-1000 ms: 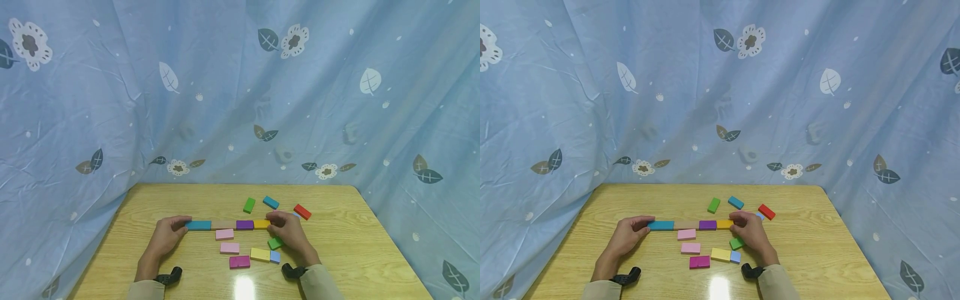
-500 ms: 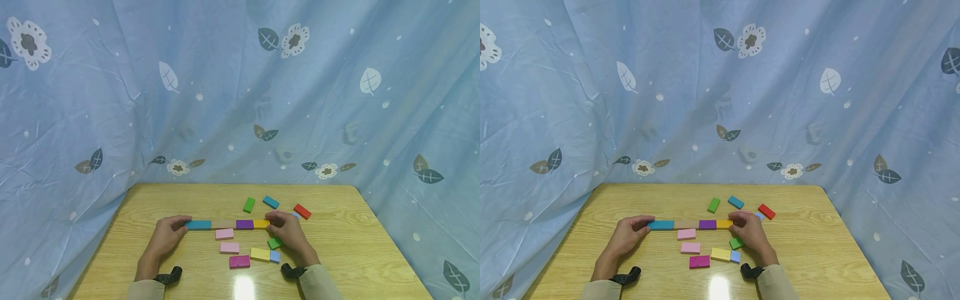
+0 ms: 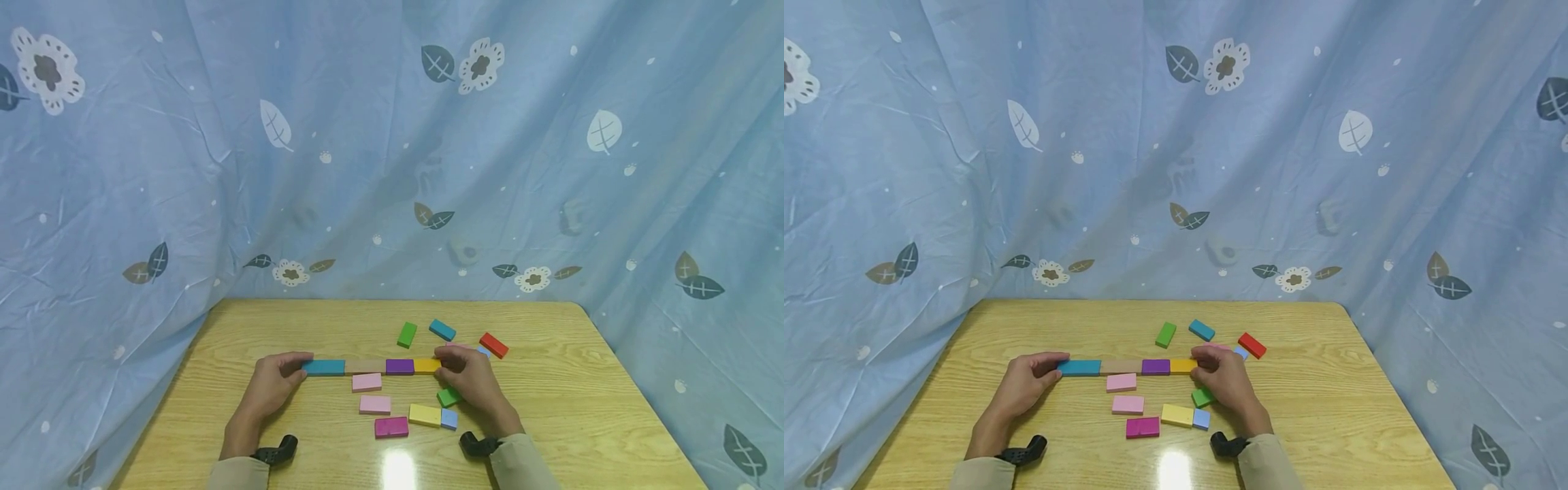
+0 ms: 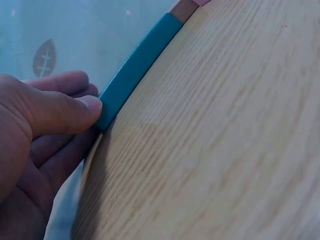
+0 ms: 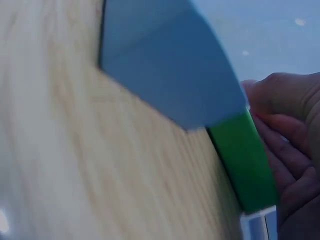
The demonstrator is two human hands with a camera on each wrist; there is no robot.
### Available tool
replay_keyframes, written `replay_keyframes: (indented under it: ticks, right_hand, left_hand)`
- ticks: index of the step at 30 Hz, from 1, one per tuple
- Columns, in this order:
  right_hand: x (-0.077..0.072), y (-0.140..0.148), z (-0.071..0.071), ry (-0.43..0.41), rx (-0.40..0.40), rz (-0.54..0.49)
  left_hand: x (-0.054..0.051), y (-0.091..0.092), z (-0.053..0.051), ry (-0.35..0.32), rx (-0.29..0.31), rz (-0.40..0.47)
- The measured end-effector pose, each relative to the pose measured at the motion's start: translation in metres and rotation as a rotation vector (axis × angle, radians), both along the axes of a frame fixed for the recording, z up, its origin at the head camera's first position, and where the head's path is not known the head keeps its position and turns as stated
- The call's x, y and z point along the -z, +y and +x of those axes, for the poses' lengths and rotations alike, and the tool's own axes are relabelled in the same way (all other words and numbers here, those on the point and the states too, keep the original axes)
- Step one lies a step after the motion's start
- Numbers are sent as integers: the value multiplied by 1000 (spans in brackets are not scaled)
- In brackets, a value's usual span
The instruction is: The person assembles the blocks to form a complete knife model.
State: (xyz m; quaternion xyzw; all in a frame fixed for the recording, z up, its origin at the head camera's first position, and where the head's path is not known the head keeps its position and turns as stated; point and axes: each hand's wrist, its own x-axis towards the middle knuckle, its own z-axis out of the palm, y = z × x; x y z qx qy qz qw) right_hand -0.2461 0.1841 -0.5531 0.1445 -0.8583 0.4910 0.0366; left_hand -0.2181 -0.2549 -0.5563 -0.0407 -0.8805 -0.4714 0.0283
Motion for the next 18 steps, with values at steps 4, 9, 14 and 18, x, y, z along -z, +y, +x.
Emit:
replay_keyframes:
  ticks: [4, 9, 14, 18]
  right_hand:
    - [2, 15, 2, -21, 57, -75]
    - [2, 40, 4, -13, 132, -142]
    - [4, 57, 2, 4, 165, -162]
    - [4, 63, -1, 4, 186, -151]
  left_hand:
    - [0, 1, 1, -2, 7, 15]
    - [-1, 1, 1, 1, 5, 20]
    - [0, -1, 0, 9, 2, 17]
    - [1, -1, 0, 12, 1, 18]
